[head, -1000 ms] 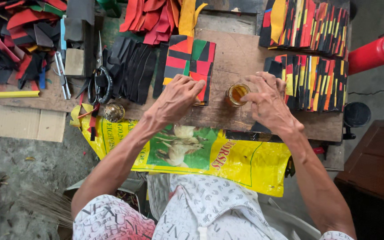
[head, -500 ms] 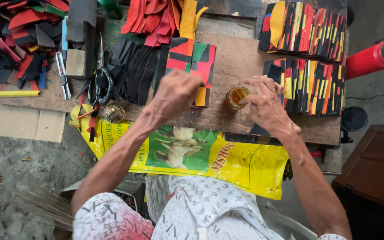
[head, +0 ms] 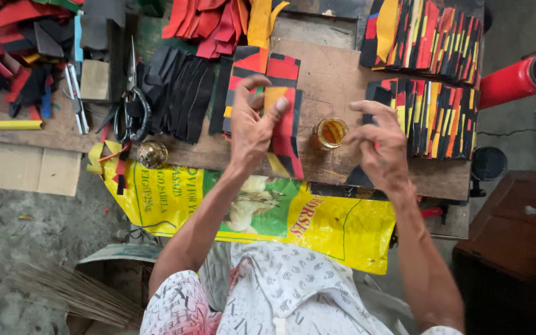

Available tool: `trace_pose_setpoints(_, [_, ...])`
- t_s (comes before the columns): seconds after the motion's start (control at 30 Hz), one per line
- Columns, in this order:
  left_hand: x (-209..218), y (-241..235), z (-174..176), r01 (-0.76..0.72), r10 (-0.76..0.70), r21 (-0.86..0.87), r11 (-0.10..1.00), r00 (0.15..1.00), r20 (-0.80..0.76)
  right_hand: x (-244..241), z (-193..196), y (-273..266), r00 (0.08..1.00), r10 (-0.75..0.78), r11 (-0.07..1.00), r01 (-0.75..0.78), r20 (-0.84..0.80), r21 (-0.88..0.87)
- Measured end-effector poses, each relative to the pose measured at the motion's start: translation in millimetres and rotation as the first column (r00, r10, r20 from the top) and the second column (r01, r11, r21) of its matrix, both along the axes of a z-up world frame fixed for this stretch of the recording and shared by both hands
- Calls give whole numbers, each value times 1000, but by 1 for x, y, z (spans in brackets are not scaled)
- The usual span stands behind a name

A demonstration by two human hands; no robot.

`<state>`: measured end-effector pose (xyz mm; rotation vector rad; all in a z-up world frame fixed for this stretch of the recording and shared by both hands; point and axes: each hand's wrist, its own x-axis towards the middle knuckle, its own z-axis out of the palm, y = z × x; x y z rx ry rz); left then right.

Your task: The person assembles small rectangular leather pieces by applying adhesive from a small jar and pressing them together. They handle multiple colored leather strips and pre-assembled patterned pieces, stacking completed units on the worktable.

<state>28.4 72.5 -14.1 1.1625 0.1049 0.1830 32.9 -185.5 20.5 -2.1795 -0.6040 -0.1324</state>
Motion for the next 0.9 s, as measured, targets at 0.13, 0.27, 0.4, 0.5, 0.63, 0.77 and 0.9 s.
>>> trace_pose_setpoints(0.13, [-19, -9, -18, 164, -168, -36, 986, 972, -163, -27, -8, 29, 915, -166, 821, 335, -367, 462])
trace_pose_setpoints(0.27, [-46, -25, -7, 324, -322, -121, 938, 946, 39, -54, -23, 55, 916, -24, 677, 309, -399, 668])
trace_pose_setpoints(0.4, [-60, -39, 11, 325, -323, -31, 945, 945, 55, -60, -34, 61, 924, -50, 696, 305, -380, 650])
trace_pose_setpoints(0.5, [-58, -41, 19, 309, -313, 55, 949, 947, 77, -56, -39, 60, 924, -128, 761, 325, -361, 561])
trace_pose_setpoints(0.63, [-57, -43, 18, 340, -338, -11, 941, 938, 71, -55, -43, 56, 916, -123, 755, 336, -382, 563])
trace_pose_setpoints(0.77, [-55, -43, 14, 352, -351, -2, 936, 933, 83, -54, -42, 53, 931, -109, 777, 298, -347, 555])
trace_pose_setpoints(0.9, [-54, -44, 12, 355, -354, 6, 935, 933, 71, -59, -37, 52, 820, -165, 758, 461, -548, 461])
